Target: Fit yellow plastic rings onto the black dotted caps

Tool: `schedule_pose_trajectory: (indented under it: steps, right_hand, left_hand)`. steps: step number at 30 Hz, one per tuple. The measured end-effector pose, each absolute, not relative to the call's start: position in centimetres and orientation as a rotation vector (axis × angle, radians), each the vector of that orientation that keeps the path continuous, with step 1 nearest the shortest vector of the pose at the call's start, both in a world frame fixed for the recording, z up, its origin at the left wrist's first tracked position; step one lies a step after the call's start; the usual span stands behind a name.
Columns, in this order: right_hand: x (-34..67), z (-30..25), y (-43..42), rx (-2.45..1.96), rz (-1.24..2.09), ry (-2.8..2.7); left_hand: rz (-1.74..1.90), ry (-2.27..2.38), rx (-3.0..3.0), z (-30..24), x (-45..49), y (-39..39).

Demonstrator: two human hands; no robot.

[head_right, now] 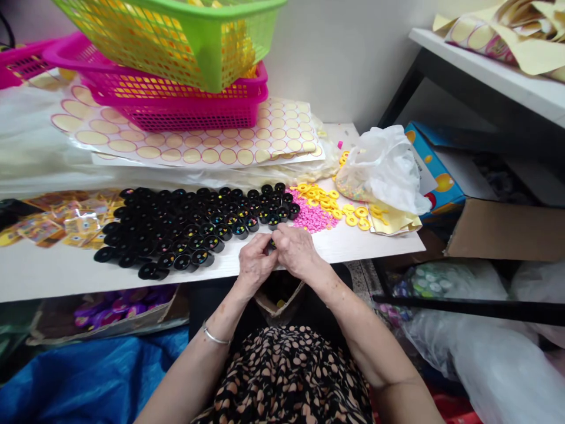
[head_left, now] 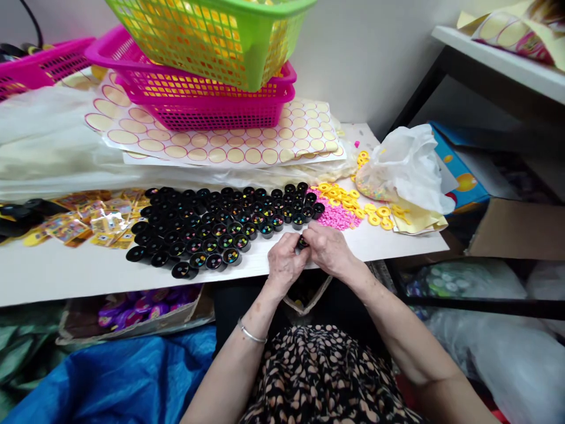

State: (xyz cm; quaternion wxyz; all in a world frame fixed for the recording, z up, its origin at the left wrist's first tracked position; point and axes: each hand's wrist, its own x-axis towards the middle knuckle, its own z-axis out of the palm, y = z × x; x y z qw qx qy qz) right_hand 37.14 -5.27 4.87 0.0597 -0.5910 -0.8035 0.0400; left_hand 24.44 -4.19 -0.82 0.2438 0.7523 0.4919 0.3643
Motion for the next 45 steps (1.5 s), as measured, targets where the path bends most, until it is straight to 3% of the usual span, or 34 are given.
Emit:
schedule_pose_trajectory:
  steps: [8,16,22,29,36,45]
  right_hand:
    - [36.3,6.1,-4.9,-1.664,0.122,-2.608]
    - [40.6,4.2,-4.7,-1.579,0.363,-2.111]
    - [46.6,2.3,-4.1,-2.099,-0.032,-1.571]
    - [48.8,1.0,-4.2,-2.213,-0.049,-1.687]
    - [49.3,-0.1,-3.8,-2.083,-0.059,-1.617]
    - [50.2,0.2,-3.6,-1.595,-0.015,-1.192]
  left_hand:
    - [1.07,1.237,2.005,-0.6,24.3,-3.9]
    - [1.085,1.352,2.111,-0.9,24.7,-3.8]
    - [1.109,1.363,2.114,-0.9,24.7,-3.9]
    - [1.116,1.367,2.096,-0.9,24.7,-3.8]
    - [1.109,1.351,2.047,-1.0,24.6,-3.9]
    - [1.146,1.256,1.999,-1.8,24.0,-3.2]
